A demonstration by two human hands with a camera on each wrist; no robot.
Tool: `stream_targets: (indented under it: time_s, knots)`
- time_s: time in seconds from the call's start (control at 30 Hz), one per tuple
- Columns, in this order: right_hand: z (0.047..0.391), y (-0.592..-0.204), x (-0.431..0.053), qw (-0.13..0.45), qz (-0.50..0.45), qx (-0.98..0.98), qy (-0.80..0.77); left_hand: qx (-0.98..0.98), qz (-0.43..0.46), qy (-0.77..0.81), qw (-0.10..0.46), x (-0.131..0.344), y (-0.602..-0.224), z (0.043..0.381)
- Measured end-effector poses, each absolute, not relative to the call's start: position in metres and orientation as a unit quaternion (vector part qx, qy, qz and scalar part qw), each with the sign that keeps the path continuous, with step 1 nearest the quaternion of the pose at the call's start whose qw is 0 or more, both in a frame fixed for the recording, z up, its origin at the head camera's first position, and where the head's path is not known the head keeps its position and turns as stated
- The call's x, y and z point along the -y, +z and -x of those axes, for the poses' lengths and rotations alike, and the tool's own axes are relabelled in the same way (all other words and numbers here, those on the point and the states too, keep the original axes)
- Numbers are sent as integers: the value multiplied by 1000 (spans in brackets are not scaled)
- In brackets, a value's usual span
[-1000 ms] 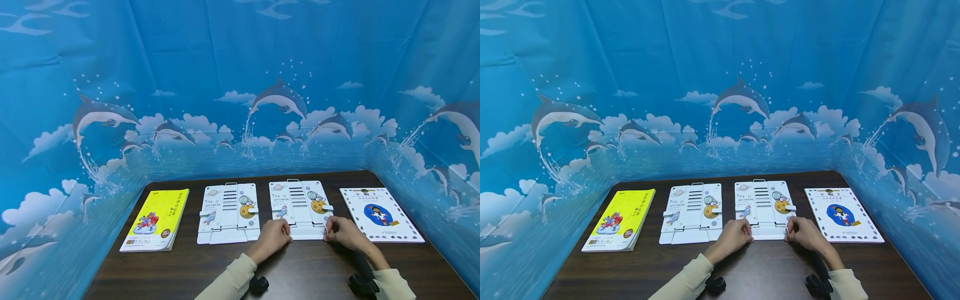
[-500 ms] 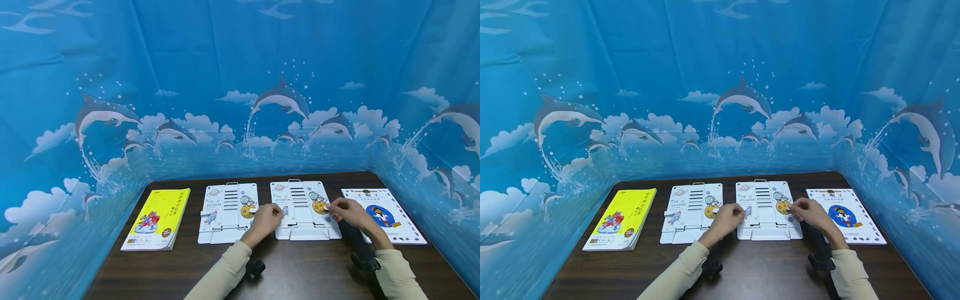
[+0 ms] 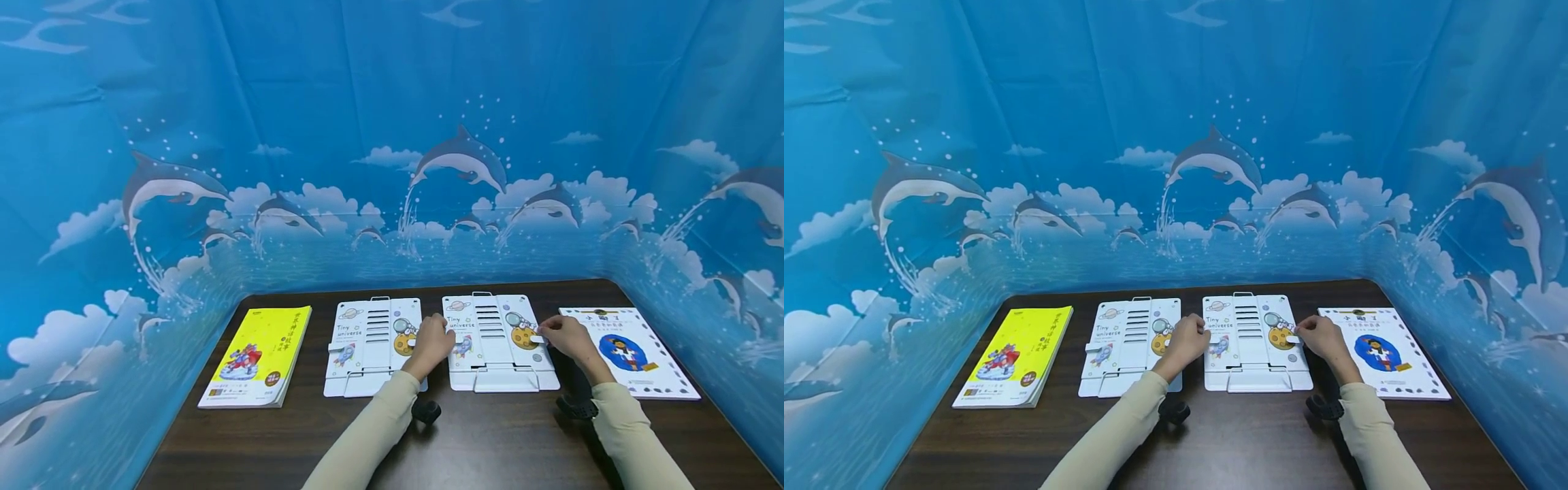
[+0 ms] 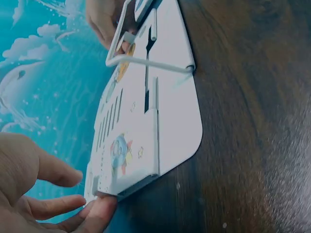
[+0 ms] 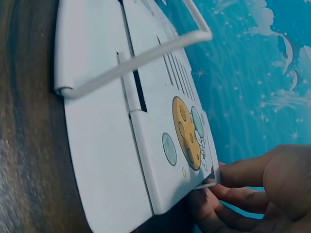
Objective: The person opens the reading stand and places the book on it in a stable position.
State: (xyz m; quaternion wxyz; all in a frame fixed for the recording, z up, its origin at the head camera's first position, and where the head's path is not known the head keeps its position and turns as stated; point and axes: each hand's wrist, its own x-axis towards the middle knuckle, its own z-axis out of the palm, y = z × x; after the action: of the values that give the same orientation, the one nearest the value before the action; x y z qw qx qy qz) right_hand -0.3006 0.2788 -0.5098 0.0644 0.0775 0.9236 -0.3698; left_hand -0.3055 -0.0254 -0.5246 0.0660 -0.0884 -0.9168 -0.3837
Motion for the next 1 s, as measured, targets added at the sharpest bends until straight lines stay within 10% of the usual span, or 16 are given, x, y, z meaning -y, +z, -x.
stream_targets:
  time_s: [1.0]
  knots:
    - [299,-502,-278,41,-135,-877,-460,826,-29,-563,9,25,-495,305]
